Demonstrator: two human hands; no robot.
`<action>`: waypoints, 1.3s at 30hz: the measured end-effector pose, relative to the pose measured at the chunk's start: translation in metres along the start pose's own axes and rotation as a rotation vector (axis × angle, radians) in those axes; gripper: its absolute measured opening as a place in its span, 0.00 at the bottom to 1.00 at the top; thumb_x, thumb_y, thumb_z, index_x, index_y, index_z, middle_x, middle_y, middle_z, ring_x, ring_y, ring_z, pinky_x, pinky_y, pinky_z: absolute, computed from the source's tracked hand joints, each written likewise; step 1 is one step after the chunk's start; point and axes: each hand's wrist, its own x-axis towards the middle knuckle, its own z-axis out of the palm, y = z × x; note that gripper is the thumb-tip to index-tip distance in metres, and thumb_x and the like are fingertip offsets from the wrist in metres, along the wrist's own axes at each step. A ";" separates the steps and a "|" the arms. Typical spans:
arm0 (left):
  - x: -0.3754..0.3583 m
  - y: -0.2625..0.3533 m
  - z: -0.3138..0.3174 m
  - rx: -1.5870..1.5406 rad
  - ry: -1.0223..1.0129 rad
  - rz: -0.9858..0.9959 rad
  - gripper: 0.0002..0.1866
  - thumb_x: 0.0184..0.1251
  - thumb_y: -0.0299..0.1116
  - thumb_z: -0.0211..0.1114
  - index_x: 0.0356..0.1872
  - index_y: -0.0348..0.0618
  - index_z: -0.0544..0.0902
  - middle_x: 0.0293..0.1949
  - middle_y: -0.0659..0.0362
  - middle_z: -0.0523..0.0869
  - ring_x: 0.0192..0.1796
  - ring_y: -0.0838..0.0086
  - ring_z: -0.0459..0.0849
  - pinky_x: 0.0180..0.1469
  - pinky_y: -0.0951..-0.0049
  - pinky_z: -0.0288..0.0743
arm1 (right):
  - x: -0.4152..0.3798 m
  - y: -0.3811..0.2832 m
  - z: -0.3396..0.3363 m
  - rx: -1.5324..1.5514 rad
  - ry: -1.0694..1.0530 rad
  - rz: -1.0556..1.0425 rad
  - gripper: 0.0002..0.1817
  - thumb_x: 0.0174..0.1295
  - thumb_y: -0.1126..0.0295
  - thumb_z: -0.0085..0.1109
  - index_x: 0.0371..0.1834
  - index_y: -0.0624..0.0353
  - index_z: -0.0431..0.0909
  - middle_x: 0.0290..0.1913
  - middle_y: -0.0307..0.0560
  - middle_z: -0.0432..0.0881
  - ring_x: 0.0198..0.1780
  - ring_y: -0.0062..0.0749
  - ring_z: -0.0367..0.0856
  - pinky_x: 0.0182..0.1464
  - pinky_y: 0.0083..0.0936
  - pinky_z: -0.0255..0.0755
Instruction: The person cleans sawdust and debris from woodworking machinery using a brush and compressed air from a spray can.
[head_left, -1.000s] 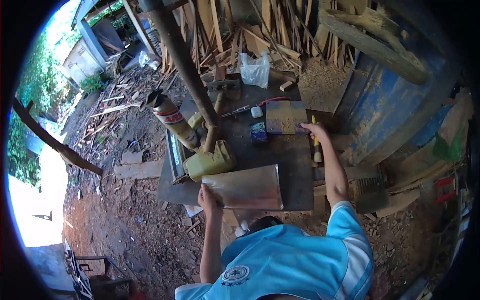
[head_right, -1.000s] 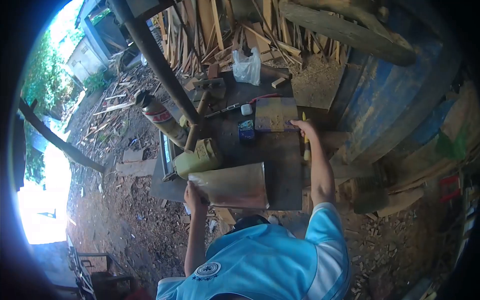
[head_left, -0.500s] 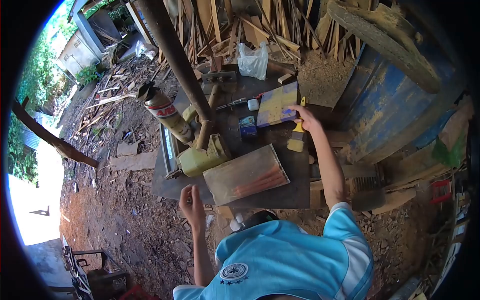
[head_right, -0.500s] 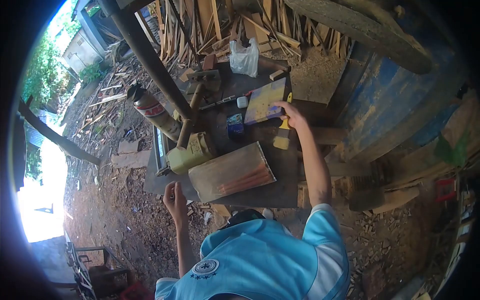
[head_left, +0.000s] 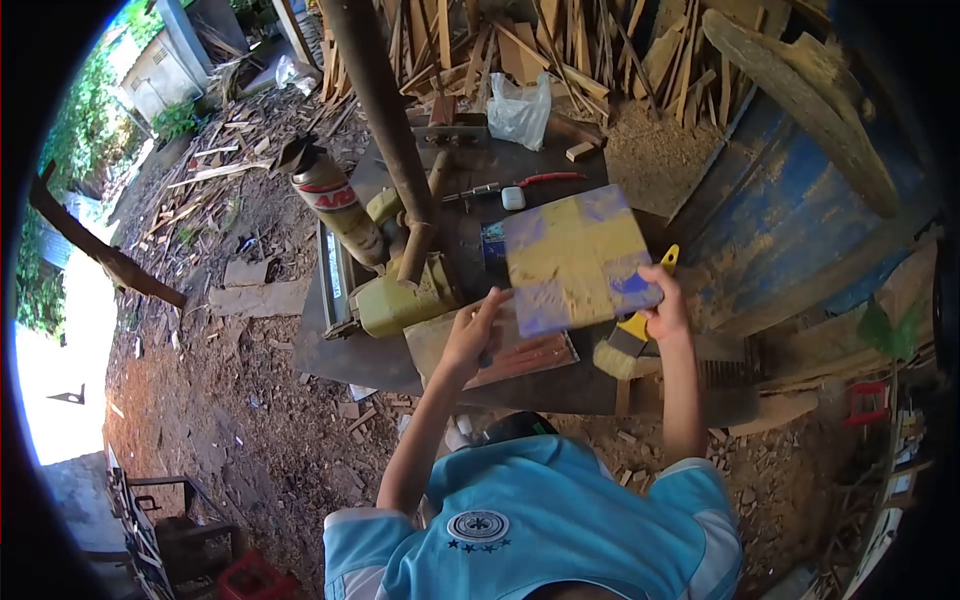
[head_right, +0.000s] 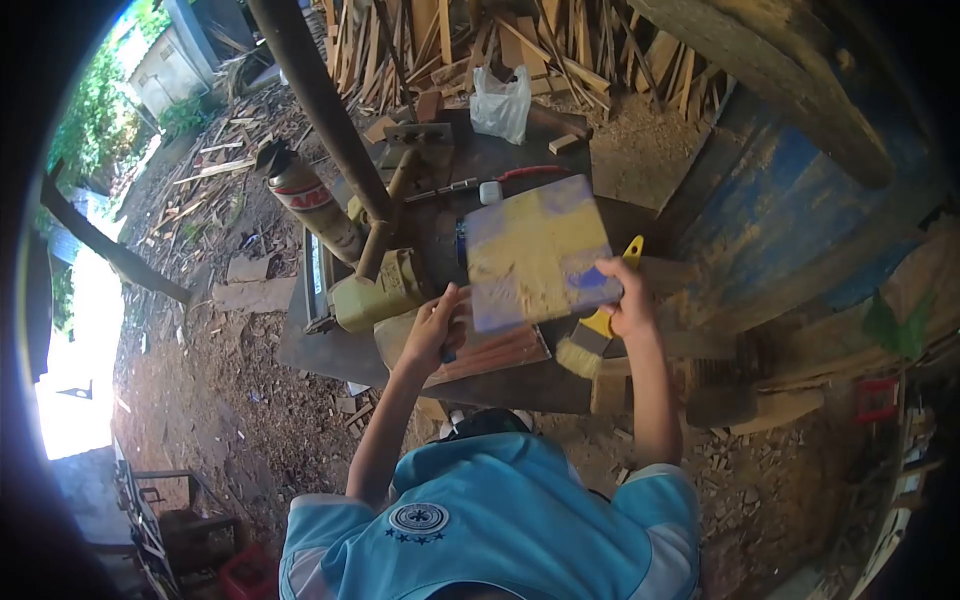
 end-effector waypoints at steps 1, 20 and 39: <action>0.005 0.001 0.000 0.103 -0.013 0.003 0.18 0.67 0.44 0.54 0.40 0.38 0.82 0.16 0.70 0.69 0.16 0.90 0.61 0.15 0.83 0.51 | -0.005 0.009 -0.004 -0.014 -0.034 -0.010 0.10 0.47 0.62 0.61 0.27 0.54 0.74 0.21 0.32 0.73 0.15 0.14 0.67 0.11 0.13 0.51; 0.009 -0.017 -0.035 0.553 -0.016 0.138 0.16 0.59 0.40 0.64 0.37 0.34 0.83 0.21 0.63 0.80 0.15 0.88 0.66 0.16 0.84 0.56 | -0.006 0.084 -0.049 -0.362 -0.122 0.341 0.15 0.58 0.60 0.56 0.42 0.53 0.66 0.36 0.32 0.67 0.29 0.09 0.62 0.18 0.11 0.52; 0.040 0.055 0.046 0.658 -0.272 0.086 0.15 0.56 0.41 0.64 0.28 0.37 0.83 0.19 0.64 0.77 0.19 0.84 0.70 0.20 0.81 0.62 | 0.014 0.092 -0.082 -0.323 -0.279 0.425 0.13 0.67 0.65 0.37 0.40 0.61 0.71 0.27 0.42 0.76 0.15 0.16 0.63 0.12 0.13 0.53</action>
